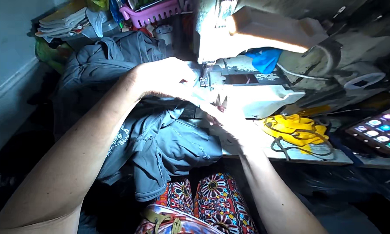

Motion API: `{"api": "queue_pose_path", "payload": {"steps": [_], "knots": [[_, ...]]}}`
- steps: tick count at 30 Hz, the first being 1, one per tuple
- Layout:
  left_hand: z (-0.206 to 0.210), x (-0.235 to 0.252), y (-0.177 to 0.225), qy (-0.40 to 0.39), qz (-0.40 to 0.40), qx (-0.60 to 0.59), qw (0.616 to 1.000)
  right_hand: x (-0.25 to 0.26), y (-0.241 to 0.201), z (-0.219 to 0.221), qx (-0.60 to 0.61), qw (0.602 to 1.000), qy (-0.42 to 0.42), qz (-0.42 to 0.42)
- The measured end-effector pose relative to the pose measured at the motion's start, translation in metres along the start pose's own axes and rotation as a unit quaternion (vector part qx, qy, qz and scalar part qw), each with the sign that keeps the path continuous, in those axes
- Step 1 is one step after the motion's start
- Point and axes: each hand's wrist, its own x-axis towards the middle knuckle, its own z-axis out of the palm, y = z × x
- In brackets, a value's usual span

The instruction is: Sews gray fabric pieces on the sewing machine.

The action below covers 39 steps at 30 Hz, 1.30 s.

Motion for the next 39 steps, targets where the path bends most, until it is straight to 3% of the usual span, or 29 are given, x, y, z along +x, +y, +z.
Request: {"api": "queue_pose_path", "payload": {"steps": [3,7,10,13,18,21,24,27,30,36,39], "knots": [[0.008,-0.002,-0.009,0.004,-0.034,-0.001,0.999,0.000,0.000,0.002,-0.001,1.000,0.009,0.003],[0.017,0.004,-0.016,0.090,-0.123,-0.023,0.988,0.006,0.004,0.005,-0.011,1.000,0.017,-0.013],[0.036,0.024,-0.013,0.076,-0.184,-0.043,0.979,0.001,0.006,0.011,-0.022,1.000,0.018,-0.010],[0.060,0.043,-0.013,0.088,-0.195,-0.005,0.977,-0.012,-0.002,0.014,-0.091,0.995,0.008,0.026],[0.059,0.067,-0.018,0.127,-0.267,0.061,0.953,-0.023,-0.017,0.012,-0.130,0.991,-0.019,0.009],[0.053,0.070,-0.035,0.170,-0.326,0.059,0.928,-0.032,-0.026,0.003,-0.142,0.988,0.034,0.049],[0.051,0.050,-0.072,0.216,-0.354,0.038,0.909,-0.039,-0.024,-0.016,-0.240,0.966,0.076,0.061],[0.048,0.025,-0.079,0.243,-0.349,0.021,0.905,-0.038,-0.024,-0.028,-0.321,0.943,0.069,0.048],[0.035,-0.001,-0.055,0.256,-0.321,-0.059,0.910,-0.024,-0.032,-0.023,-0.406,0.912,0.057,-0.012],[0.045,-0.055,0.012,0.264,-0.104,-0.259,0.923,0.024,-0.029,0.001,-0.527,0.841,0.027,-0.121],[0.053,-0.070,0.030,0.242,-0.057,-0.281,0.927,0.043,-0.028,0.012,-0.513,0.847,-0.009,-0.142]]}}
